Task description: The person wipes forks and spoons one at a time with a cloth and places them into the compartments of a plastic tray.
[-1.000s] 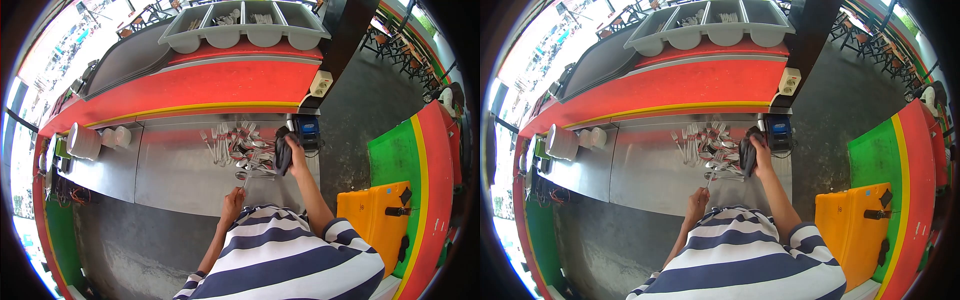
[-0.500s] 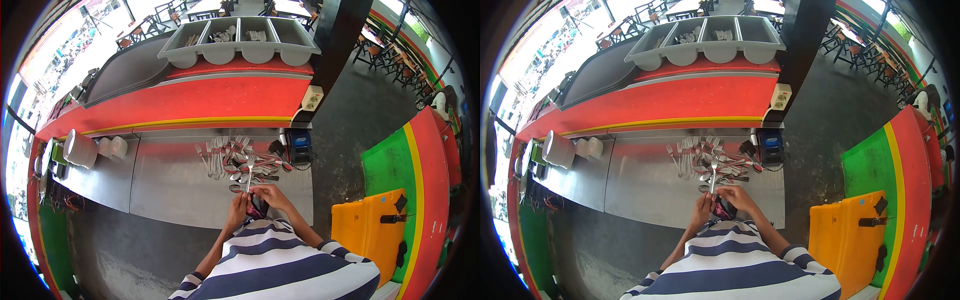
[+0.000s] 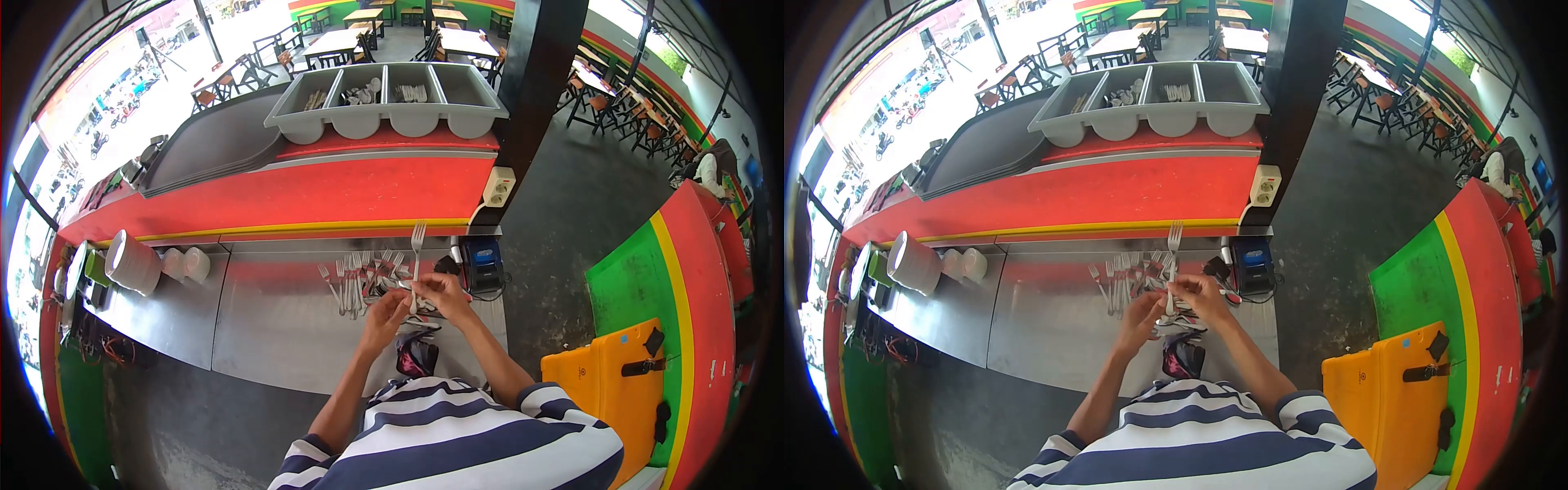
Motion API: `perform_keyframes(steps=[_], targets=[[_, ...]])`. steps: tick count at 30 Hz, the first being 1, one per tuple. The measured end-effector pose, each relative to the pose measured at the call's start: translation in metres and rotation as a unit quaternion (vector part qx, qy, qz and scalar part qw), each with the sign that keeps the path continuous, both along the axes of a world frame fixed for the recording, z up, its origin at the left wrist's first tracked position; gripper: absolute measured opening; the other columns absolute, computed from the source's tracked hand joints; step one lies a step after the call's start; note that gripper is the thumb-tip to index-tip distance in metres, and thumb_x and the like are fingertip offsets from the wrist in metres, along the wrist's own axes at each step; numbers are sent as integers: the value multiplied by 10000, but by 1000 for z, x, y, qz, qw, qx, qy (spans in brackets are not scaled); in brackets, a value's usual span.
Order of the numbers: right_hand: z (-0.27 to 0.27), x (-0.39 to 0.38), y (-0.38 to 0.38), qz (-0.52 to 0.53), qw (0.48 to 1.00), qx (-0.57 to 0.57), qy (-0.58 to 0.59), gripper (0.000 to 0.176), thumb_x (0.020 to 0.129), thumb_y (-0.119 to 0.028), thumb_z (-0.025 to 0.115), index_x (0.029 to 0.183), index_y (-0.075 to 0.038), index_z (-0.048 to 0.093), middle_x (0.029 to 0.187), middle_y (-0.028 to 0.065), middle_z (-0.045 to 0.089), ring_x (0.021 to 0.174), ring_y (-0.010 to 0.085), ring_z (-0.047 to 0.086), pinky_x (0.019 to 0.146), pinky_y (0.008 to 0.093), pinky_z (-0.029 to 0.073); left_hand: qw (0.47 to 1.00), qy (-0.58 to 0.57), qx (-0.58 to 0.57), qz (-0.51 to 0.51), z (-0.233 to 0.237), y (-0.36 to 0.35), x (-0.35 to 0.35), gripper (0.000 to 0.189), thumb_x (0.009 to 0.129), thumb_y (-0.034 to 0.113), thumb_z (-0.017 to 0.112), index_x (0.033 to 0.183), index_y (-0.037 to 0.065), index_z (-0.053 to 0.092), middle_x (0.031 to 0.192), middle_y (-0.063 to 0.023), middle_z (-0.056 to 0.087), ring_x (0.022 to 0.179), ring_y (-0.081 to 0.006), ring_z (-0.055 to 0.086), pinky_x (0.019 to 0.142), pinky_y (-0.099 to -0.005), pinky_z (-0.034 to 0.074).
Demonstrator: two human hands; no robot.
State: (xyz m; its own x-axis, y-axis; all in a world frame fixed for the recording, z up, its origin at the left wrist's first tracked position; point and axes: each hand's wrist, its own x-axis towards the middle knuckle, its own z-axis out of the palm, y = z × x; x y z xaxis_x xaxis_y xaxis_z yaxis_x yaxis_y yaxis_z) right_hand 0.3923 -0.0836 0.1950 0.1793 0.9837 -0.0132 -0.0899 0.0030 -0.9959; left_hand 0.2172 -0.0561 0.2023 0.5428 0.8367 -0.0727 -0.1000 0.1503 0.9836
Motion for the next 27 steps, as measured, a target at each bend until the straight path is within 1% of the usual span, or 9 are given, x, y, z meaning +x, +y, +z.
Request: perform_keyframes(steps=[3,4,10,13,16,19,20,24,27], targets=[[13,9,15,-11,1000,-4,-3,287,883,-274,725,957,3,717,777,8,674,737,52,598,646,225,471,993,46,107,-5,2,24,7,243,949,229,638,1039,3,636,819,-5,655,717,-46,549,638,-220,416],[24,8,20,-21,999,38,-28,276,887,-266,719,957,1,717,757,6,672,704,49,581,641,226,462,980,89,176,5,13,34,10,241,924,223,665,1015,0,655,759,2,651,676,-45,542,614,-225,419],[93,30,67,-57,981,143,-117,256,877,-243,720,930,8,712,738,19,669,682,55,559,649,218,455,970,56,235,17,69,93,41,226,909,208,679,931,-17,680,715,-13,659,642,-59,558,581,-241,429],[126,44,98,-101,959,188,-185,248,875,-227,718,916,18,713,725,23,666,693,60,561,658,225,461,949,52,311,19,109,126,59,214,920,199,677,939,-14,675,741,-22,665,663,-54,551,596,-241,439],[145,63,137,-141,934,227,-237,250,877,-225,715,908,24,717,733,31,676,690,74,577,649,243,471,952,7,304,25,133,161,81,229,915,212,683,907,-16,677,714,-28,667,650,-51,556,575,-239,429],[170,75,165,-150,936,237,-214,265,881,-229,719,943,29,715,774,17,670,690,55,554,624,232,458,947,39,317,37,162,187,98,236,911,223,687,899,-12,679,721,-26,672,651,-51,568,578,-237,431],[176,80,177,-157,934,250,-202,283,857,-250,731,913,28,721,775,73,705,705,106,625,640,282,488,941,53,330,54,169,196,104,246,899,232,696,894,-15,690,716,-30,675,648,-56,580,581,-241,443],[199,110,228,-170,893,297,-293,310,844,-284,739,915,17,725,779,91,709,716,121,641,658,284,495,922,80,368,94,202,230,123,280,867,261,718,902,-16,711,736,-58,695,669,-82,615,598,-253,468],[217,125,256,-144,893,304,-299,306,841,-288,738,915,8,728,781,94,710,724,123,645,660,285,494,899,127,401,125,218,255,135,296,854,273,726,920,-15,712,767,-85,713,691,-122,655,626,-279,492]])
